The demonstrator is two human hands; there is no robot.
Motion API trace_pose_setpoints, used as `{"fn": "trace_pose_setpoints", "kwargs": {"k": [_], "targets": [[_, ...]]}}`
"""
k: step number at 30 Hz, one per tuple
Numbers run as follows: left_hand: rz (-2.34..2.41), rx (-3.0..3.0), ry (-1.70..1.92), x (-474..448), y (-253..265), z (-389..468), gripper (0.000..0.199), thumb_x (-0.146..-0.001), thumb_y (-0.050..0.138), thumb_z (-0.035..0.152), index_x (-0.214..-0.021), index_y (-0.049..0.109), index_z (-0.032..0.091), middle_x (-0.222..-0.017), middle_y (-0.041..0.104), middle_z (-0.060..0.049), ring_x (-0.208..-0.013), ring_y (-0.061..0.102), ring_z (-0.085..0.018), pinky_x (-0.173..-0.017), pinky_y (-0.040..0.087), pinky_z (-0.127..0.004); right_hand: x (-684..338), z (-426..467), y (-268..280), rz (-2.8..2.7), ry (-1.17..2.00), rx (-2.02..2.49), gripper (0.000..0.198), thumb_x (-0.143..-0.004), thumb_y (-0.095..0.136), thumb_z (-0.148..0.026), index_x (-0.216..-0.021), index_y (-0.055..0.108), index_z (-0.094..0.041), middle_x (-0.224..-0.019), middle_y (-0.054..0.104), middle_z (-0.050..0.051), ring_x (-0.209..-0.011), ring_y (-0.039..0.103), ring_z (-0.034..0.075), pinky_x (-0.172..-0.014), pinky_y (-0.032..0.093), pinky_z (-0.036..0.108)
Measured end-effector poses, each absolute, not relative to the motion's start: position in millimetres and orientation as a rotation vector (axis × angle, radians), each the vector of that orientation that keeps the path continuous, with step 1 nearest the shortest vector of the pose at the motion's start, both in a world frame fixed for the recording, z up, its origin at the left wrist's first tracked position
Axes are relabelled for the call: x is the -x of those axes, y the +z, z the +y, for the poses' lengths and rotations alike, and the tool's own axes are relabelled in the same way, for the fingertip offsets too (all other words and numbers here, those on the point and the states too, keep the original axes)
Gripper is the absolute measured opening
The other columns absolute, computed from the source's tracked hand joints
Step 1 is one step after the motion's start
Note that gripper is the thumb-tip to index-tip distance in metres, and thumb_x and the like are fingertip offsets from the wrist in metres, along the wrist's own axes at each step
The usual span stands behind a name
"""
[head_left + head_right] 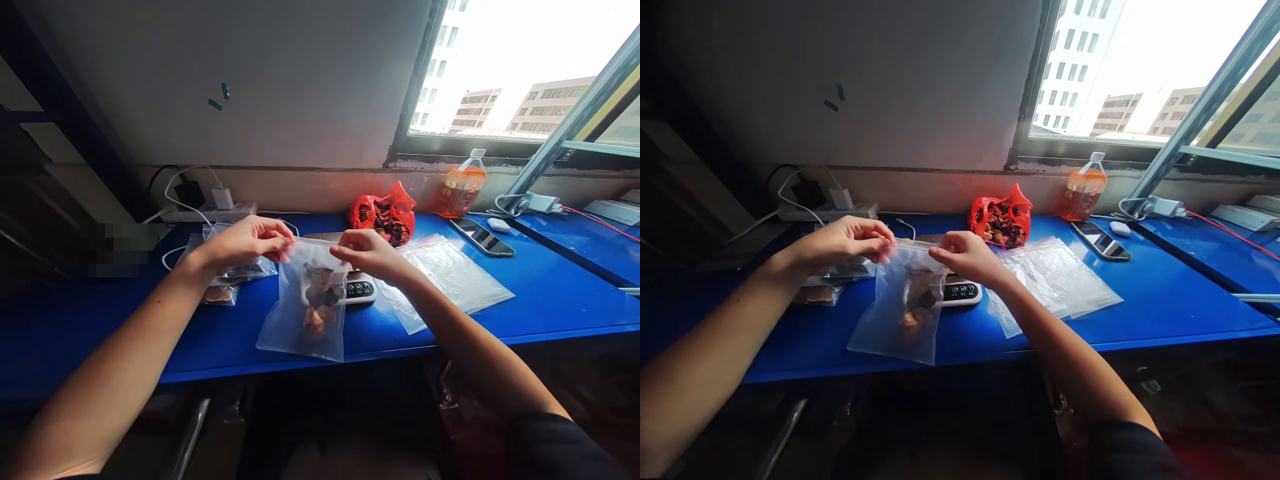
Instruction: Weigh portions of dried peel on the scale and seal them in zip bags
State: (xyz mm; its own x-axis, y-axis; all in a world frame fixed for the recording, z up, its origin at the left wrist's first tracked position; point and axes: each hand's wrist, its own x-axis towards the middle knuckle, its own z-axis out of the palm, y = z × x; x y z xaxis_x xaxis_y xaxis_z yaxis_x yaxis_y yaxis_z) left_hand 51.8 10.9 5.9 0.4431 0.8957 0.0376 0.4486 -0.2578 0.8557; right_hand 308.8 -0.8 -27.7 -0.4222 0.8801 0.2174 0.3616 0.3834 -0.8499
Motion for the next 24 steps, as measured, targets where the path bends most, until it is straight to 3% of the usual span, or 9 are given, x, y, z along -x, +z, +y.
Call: {"fn": "trace_pose_setpoints", "kwargs": {"k": [4, 7, 17, 24], "targets": [[1.176, -1.946, 0.857, -59.6, 6.7, 6.6, 0.019, -0.077, 0.068, 0.024, -0.095, 0.068, 0.018, -0.073, 0.07, -0.001, -0.066, 0.063, -0.013, -0.06, 0.053, -0.022, -304.7, 0.2, -28.9, -1.696, 1.074, 0.94, 0.017, -0.074, 0.061, -0.03, -0.084, 0.052, -0.02, -0.066, 0.064, -0.002, -0.058, 0.056, 0.012, -0.054, 0.043, 0.025], [1.175, -1.985, 0.885, -60.3, 5.6, 6.3, 0.028, -0.077, 0.066, 0.024, -0.105, 0.064, 0.02, -0.072, 0.07, 0.0, -0.067, 0.063, -0.014, -0.06, 0.052, -0.025, -302.9, -0.1, -29.7, -1.641, 1.061, 0.93, 0.021, -0.069, 0.057, -0.021, -0.09, 0.051, -0.021, -0.063, 0.065, -0.004, -0.06, 0.06, 0.013, -0.059, 0.047, 0.028], [1.153, -2.166, 0.911, -64.9, 1.3, 1.4, 0.011, -0.085, 0.06, 0.026, -0.093, 0.054, 0.021, -0.074, 0.069, 0.0, -0.068, 0.063, -0.014, -0.057, 0.046, -0.023, -313.4, 7.8, -33.9, -1.827, 0.752, 1.016, 0.017, -0.067, 0.047, -0.013, -0.073, 0.036, -0.024, -0.065, 0.053, -0.004, -0.066, 0.062, 0.016, -0.051, 0.038, 0.025], [1.201, -2.562, 0.898, -89.0, -14.7, -16.4, 0.007, -0.089, 0.054, 0.026, -0.095, 0.056, 0.023, -0.073, 0.066, 0.002, -0.064, 0.062, -0.014, -0.057, 0.042, -0.023, -297.9, -6.5, -29.5, -2.124, 0.331, 0.87, 0.017, -0.076, 0.055, -0.014, -0.09, 0.048, -0.022, -0.091, 0.065, 0.004, -0.085, 0.061, 0.018, -0.078, 0.048, 0.033]]}}
